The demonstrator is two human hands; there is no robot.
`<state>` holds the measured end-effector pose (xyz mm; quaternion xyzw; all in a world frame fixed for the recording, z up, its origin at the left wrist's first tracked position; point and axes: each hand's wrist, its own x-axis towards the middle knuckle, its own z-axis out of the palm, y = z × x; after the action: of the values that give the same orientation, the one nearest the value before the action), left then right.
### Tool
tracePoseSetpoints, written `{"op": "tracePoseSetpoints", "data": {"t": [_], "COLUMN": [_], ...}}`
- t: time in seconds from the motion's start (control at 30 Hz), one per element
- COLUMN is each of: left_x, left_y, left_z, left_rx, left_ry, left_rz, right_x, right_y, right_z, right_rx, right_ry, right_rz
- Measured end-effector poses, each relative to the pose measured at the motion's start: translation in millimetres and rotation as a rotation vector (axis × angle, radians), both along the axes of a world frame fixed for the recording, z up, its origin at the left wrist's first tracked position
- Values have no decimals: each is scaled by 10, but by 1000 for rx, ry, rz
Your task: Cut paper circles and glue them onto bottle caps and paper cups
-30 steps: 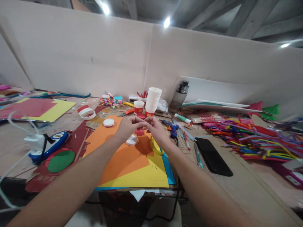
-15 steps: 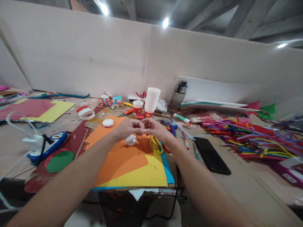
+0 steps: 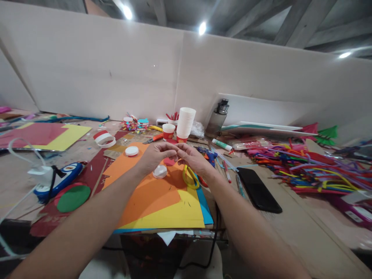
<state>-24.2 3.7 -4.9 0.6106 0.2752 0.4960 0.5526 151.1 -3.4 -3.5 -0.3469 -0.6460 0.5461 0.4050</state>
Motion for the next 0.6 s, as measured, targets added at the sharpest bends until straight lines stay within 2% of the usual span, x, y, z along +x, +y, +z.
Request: {"op": "tracePoseSetpoints", "data": {"t": [0.13, 0.23, 0.33, 0.37, 0.47, 0.53, 0.6], "left_x": [-10, -20, -82, -120, -262, -350, -405], "left_y": [-33, 15, 127, 176, 337, 434, 502], "left_z": [15, -13, -57, -76, -162, -243, -329], "left_rx": [53, 12, -26, -14, 116, 179, 181], "left_ry": [65, -13, 49, 141, 599, 814, 993], "left_rz": [90, 130, 239, 299, 508, 593, 601], "right_x": [11, 52, 85, 87, 69, 50, 34], "right_y": [38, 105, 162, 171, 164, 140, 113], "right_z": [-25, -62, -129, -156, -231, -262, -273], "right_rx": [17, 63, 211, 291, 507, 561, 556], "right_ry": [12, 58, -161, -283, -637, -792, -889], "right_rz": [-53, -202, -341, -367, -397, -403, -411]}}
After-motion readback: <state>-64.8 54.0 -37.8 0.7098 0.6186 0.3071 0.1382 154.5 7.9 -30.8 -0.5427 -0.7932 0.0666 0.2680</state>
